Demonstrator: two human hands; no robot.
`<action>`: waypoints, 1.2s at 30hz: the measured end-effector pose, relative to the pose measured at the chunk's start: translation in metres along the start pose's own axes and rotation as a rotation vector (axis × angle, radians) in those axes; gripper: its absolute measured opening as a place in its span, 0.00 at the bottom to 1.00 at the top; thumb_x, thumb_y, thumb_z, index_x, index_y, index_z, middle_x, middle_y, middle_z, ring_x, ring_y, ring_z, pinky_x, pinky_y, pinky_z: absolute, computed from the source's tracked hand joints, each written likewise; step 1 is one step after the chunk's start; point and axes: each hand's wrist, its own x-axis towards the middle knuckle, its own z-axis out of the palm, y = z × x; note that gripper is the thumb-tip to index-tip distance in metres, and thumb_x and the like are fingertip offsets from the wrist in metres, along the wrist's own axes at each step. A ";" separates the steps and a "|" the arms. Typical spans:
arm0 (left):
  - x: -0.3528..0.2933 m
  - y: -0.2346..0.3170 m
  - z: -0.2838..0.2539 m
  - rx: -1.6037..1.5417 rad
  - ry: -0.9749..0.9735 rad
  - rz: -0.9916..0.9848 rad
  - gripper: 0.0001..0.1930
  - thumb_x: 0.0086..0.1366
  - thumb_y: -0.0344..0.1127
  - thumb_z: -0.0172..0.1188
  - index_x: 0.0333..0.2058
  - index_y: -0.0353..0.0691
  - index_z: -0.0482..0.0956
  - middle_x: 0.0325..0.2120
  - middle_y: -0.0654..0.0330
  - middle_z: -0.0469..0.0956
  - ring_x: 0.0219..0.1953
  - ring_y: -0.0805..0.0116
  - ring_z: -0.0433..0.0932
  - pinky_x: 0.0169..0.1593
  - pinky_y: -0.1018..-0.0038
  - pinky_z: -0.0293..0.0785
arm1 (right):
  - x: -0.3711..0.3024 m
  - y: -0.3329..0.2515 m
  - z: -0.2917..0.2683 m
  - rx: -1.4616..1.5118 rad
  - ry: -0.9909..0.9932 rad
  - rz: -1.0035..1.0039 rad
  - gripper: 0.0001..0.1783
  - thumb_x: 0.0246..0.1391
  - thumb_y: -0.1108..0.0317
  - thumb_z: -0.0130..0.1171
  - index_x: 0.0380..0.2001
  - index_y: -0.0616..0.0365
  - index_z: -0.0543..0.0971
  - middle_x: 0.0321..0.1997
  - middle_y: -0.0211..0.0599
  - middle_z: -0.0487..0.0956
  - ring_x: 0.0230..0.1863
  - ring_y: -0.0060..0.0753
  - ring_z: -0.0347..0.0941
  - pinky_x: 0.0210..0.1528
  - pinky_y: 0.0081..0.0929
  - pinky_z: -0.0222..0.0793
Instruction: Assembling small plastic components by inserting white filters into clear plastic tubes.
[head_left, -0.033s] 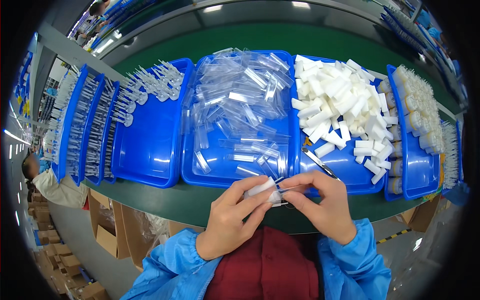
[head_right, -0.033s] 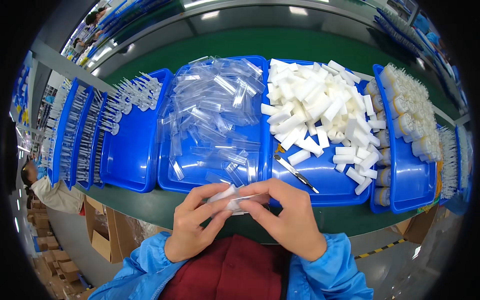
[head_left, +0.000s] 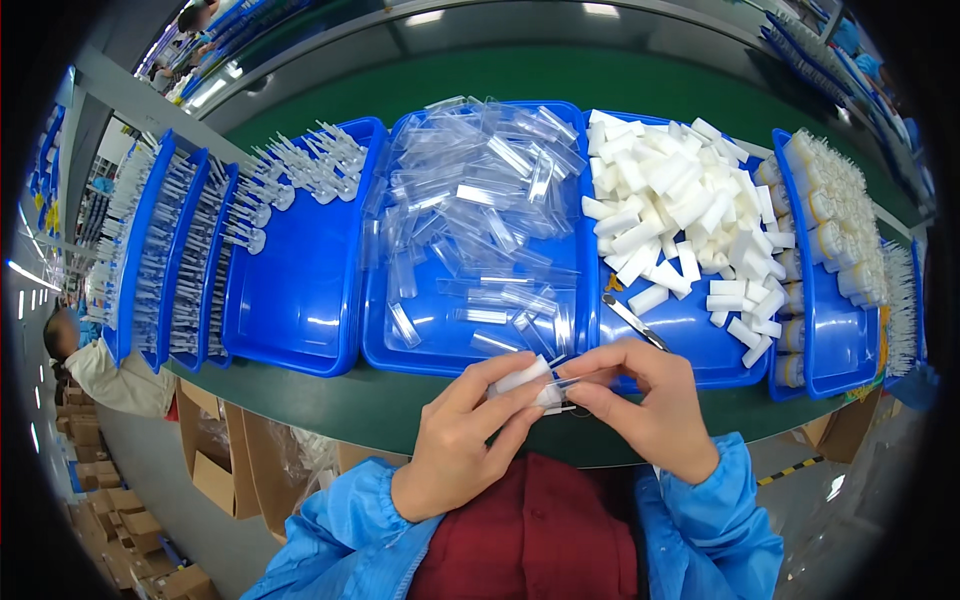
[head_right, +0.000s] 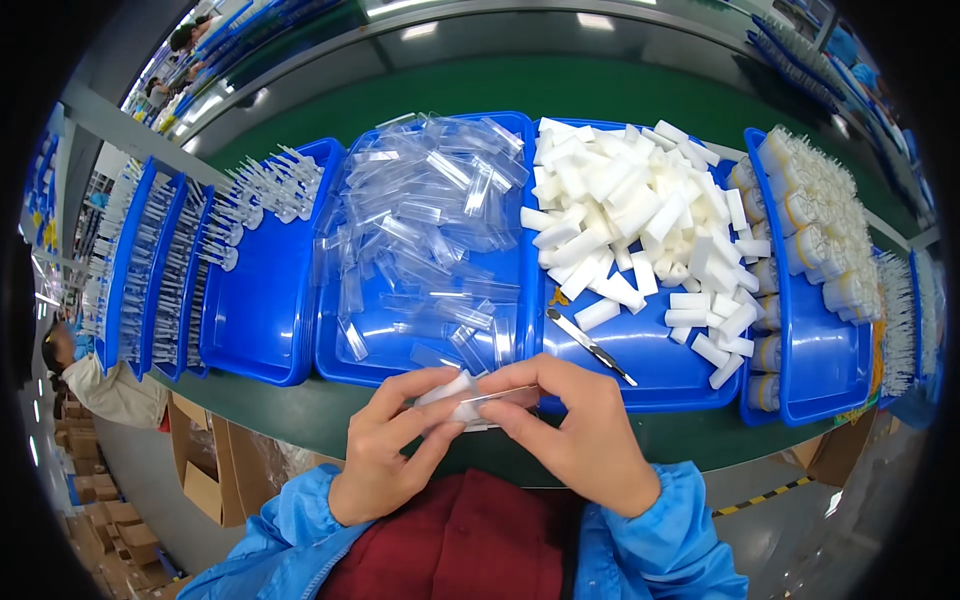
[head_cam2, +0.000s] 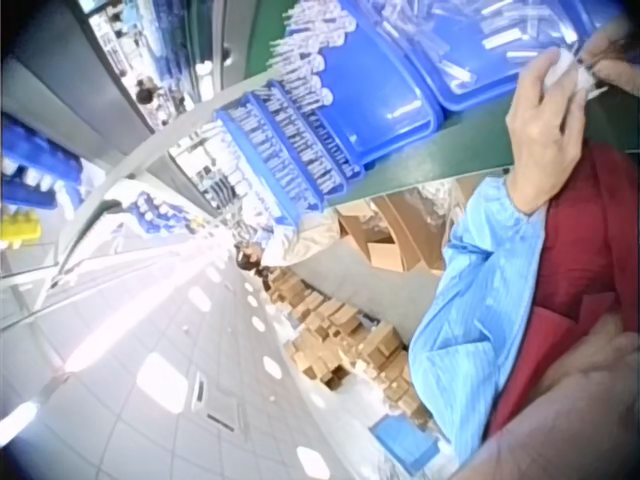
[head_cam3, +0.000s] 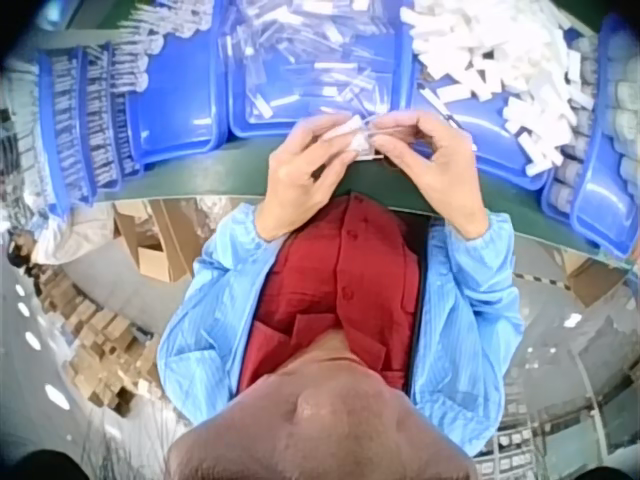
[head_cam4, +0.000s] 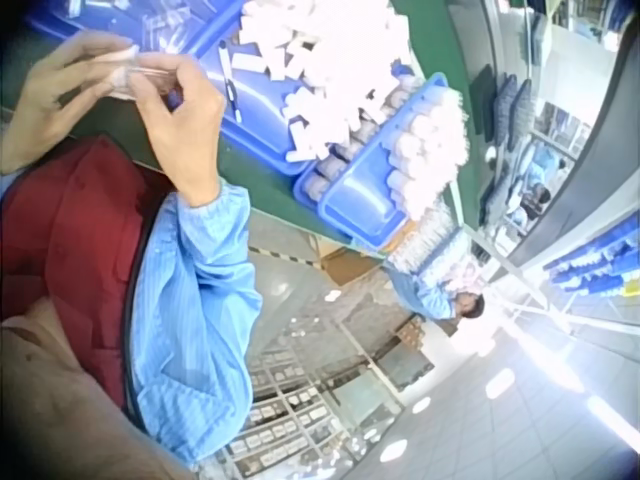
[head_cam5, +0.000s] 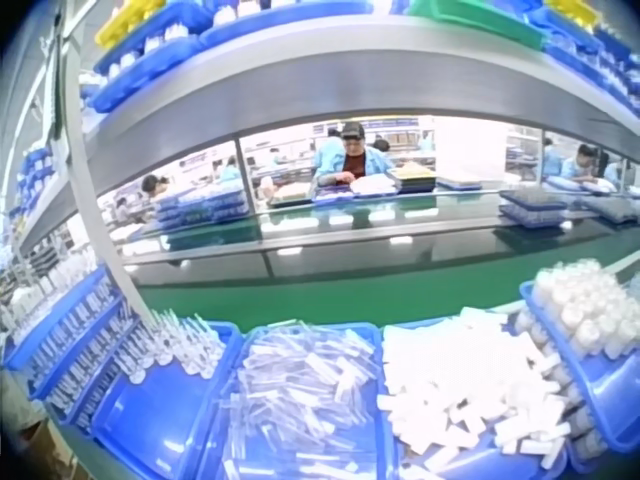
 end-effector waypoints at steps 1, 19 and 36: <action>0.000 0.001 0.000 0.029 -0.002 0.021 0.17 0.58 0.26 0.69 0.47 0.37 0.84 0.49 0.52 0.79 0.44 0.54 0.84 0.44 0.66 0.82 | 0.001 0.001 -0.003 0.044 -0.023 0.025 0.12 0.54 0.75 0.69 0.42 0.66 0.82 0.37 0.38 0.84 0.38 0.24 0.81 0.41 0.22 0.75; -0.012 -0.019 0.000 -0.946 -0.013 -0.181 0.14 0.60 0.14 0.64 0.43 0.30 0.72 0.50 0.51 0.67 0.58 0.51 0.75 0.62 0.60 0.78 | 0.000 0.005 -0.011 0.165 -0.126 -0.014 0.19 0.49 0.72 0.74 0.41 0.60 0.75 0.42 0.36 0.80 0.47 0.27 0.79 0.52 0.26 0.73; -0.005 -0.008 -0.004 -1.340 -0.024 -0.649 0.18 0.71 0.32 0.58 0.54 0.33 0.66 0.53 0.52 0.72 0.56 0.62 0.76 0.60 0.60 0.75 | 0.006 0.001 -0.003 -0.309 0.055 -0.339 0.27 0.42 0.64 0.77 0.46 0.55 0.78 0.56 0.39 0.76 0.58 0.44 0.69 0.63 0.41 0.59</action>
